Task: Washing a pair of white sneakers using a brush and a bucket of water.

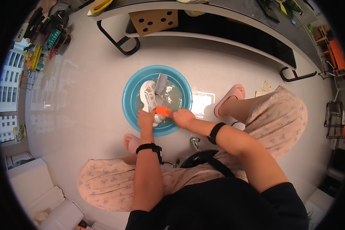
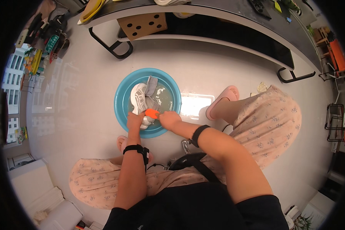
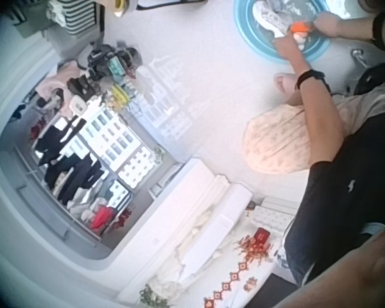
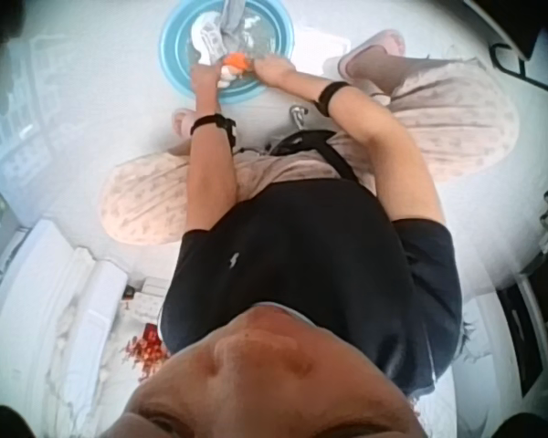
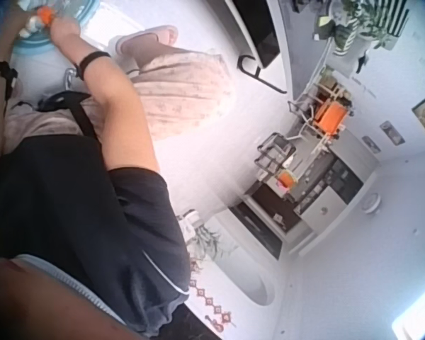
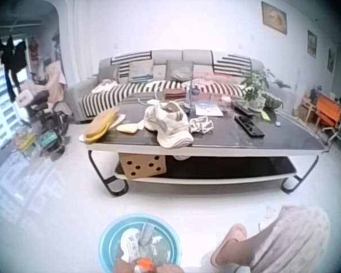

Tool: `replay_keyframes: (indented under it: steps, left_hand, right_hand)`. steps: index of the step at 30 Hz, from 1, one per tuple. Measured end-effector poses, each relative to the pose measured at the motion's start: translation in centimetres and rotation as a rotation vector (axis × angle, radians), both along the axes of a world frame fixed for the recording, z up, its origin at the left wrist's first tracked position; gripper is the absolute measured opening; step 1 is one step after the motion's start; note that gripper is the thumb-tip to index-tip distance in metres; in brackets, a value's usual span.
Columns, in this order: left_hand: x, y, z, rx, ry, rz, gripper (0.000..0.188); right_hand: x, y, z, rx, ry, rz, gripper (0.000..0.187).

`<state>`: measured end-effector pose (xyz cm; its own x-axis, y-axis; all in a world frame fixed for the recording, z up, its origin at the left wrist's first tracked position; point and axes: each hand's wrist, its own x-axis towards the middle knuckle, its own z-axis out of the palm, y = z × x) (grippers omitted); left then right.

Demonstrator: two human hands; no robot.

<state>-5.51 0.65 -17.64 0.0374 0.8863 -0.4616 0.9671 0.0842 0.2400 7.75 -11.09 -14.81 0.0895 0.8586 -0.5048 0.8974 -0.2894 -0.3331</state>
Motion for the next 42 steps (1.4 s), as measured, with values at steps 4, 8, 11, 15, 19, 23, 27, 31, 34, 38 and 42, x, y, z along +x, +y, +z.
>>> replay_keyframes:
  steps: [4,8,11,15,19,23,27,31,34,38,42]
  left_hand:
    - [-0.7,1.1,-0.6,-0.237,-0.091,0.055,0.080]
    - [-0.8,0.4,-1.2,-0.247,-0.083,0.101,0.080]
    - [-1.6,0.6,-1.1,-0.239,-0.122,0.100,0.078]
    - [-0.5,-0.2,0.5,-0.136,-0.045,0.009,0.073]
    - [-0.1,-0.2,0.5,-0.138,-0.012,-0.008,0.070]
    - [-0.7,-0.1,-0.1,-0.136,0.000,-0.002,0.071]
    - [0.2,-0.7,0.3,-0.130,0.027,-0.003,0.070]
    - [-0.5,-0.7,-0.3,-0.131,-0.024,-0.072,0.066]
    - [0.5,-0.8,-0.1,-0.073,0.020,-0.132,0.063]
    - [0.7,-0.7,0.0,-0.111,-0.009,-0.104,0.061]
    - [0.3,-1.1,-0.4,-0.052,0.033,-0.122,0.061]
  right_hand:
    - [1.6,1.2,-0.2,0.016,-0.014,-0.018,0.025]
    - [2.4,1.6,-0.8,0.059,-0.088,-0.043,0.033]
    - [-0.3,0.3,-0.7,0.004,-0.026,-0.041,0.033]
    - [0.2,-0.5,0.1,-0.031,0.038,0.009,0.034]
    - [1.9,2.4,-0.4,0.053,-0.096,0.057,0.027]
    - [-0.9,3.2,-1.6,0.048,-0.018,-0.114,0.024]
    - [-1.9,0.1,-2.5,-0.015,0.202,-0.257,0.032]
    - [0.8,-0.6,0.3,-0.018,0.102,0.018,0.034]
    - [2.2,0.5,-1.1,-0.036,-0.139,0.109,0.034]
    - [1.3,0.3,-2.9,-0.051,-0.094,-0.112,0.031]
    - [-0.9,-1.3,-1.5,-0.034,0.051,-0.085,0.028]
